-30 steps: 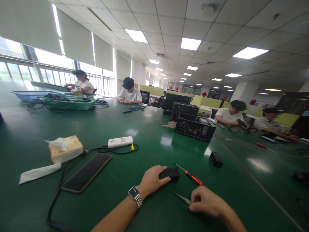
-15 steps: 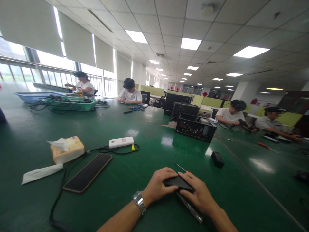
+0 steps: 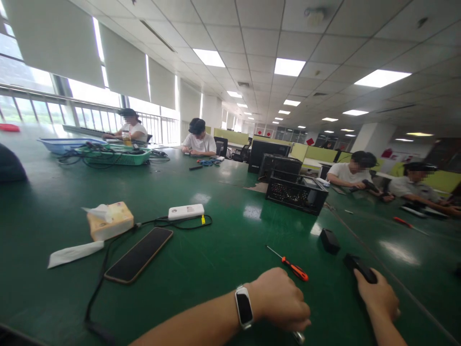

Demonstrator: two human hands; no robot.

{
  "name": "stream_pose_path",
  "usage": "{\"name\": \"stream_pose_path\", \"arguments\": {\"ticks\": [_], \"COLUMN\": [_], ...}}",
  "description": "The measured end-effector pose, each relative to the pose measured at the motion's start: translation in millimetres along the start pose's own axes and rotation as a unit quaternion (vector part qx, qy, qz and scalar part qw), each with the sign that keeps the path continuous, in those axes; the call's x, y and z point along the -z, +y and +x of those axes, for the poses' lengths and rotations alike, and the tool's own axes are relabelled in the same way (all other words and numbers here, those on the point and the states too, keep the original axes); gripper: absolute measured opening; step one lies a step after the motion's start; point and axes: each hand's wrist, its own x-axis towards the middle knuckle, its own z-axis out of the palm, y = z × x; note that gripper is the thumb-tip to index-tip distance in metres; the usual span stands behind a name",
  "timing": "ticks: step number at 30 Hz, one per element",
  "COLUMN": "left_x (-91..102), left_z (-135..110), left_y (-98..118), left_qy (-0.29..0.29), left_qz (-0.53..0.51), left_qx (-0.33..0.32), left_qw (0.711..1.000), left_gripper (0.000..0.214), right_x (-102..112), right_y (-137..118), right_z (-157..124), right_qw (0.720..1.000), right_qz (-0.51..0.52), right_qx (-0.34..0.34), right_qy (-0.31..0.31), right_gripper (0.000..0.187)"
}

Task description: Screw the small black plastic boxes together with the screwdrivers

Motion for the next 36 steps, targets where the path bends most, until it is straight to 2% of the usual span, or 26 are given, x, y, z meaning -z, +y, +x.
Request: {"name": "stream_pose_path", "arguments": {"ticks": [3, 6, 8, 17, 22, 25, 26, 27, 29, 31, 32, 33, 34, 36], "left_x": [5.8, 6.2, 4.8, 5.1, 0.1, -8.5, -12.0, -15.5, -22.1, -26.8, -28.3, -29.1, -29.5, -29.1], "left_z": [10.4, 10.2, 8.7, 9.2, 8.3, 2.2, -1.7, -6.7, -20.4, -37.7, -46.9, -55.9, -64.4, -78.0], "left_y": [11.5, 18.1, 20.0, 19.8, 21.3, 15.6, 11.7, 6.9, -5.0, -18.6, -25.4, -32.1, -38.2, -48.1], "left_qy": [-0.035, -0.101, -0.125, -0.153, -0.138, -0.073, -0.033, 0.005, 0.072, 0.096, 0.097, 0.089, 0.081, 0.067], "left_qz": [0.003, 0.000, 0.006, -0.004, -0.012, -0.046, -0.064, -0.088, -0.136, -0.149, -0.148, -0.145, -0.147, -0.153], "left_qx": [-0.022, -0.041, -0.052, -0.057, -0.052, -0.039, -0.010, 0.048, 0.212, 0.338, 0.379, 0.405, 0.420, 0.444], "left_qw": [0.999, 0.994, 0.991, 0.987, 0.989, 0.996, 0.997, 0.995, 0.965, 0.924, 0.908, 0.898, 0.892, 0.881], "left_gripper": [0.026, 0.022, 0.021, 0.023, 0.021, 0.022, 0.024, 0.024, 0.017, 0.013, 0.011, 0.011, 0.012, 0.014], "right_x": [-4.1, -4.8, -5.5, -12.8, -17.7, -19.6, -18.9, -17.4, -12.9, -9.2, -9.1, -10.6, -13.7, -23.5], "right_y": [-1.1, -1.5, -0.1, 7.5, 13.0, 16.4, 15.9, 13.9, 4.9, -11.1, -21.0, -31.5, -42.3, -62.1], "right_z": [-1.2, -0.9, 0.8, 9.7, 15.7, 17.9, 17.0, 14.7, 6.0, -8.6, -17.8, -28.1, -39.1, -62.2], "right_qw": [1.000, 1.000, 1.000, 1.000, 1.000, 0.999, 0.999, 0.999, 0.995, 0.979, 0.968, 0.957, 0.944, 0.912], "right_qz": [-0.012, -0.009, -0.009, 0.000, 0.007, 0.022, 0.027, 0.031, 0.037, 0.048, 0.060, 0.073, 0.085, 0.083], "right_qx": [0.006, 0.012, 0.014, 0.021, 0.021, 0.026, 0.025, 0.022, 0.028, 0.094, 0.154, 0.227, 0.299, 0.398], "right_qy": [-0.004, 0.000, -0.006, -0.004, -0.003, 0.005, 0.007, 0.020, 0.089, 0.176, 0.191, 0.168, 0.109, -0.055], "right_gripper": [0.073, 0.074, 0.074, 0.073, 0.072, 0.070, 0.069, 0.069, 0.071, 0.072, 0.069, 0.064, 0.059, 0.053]}}
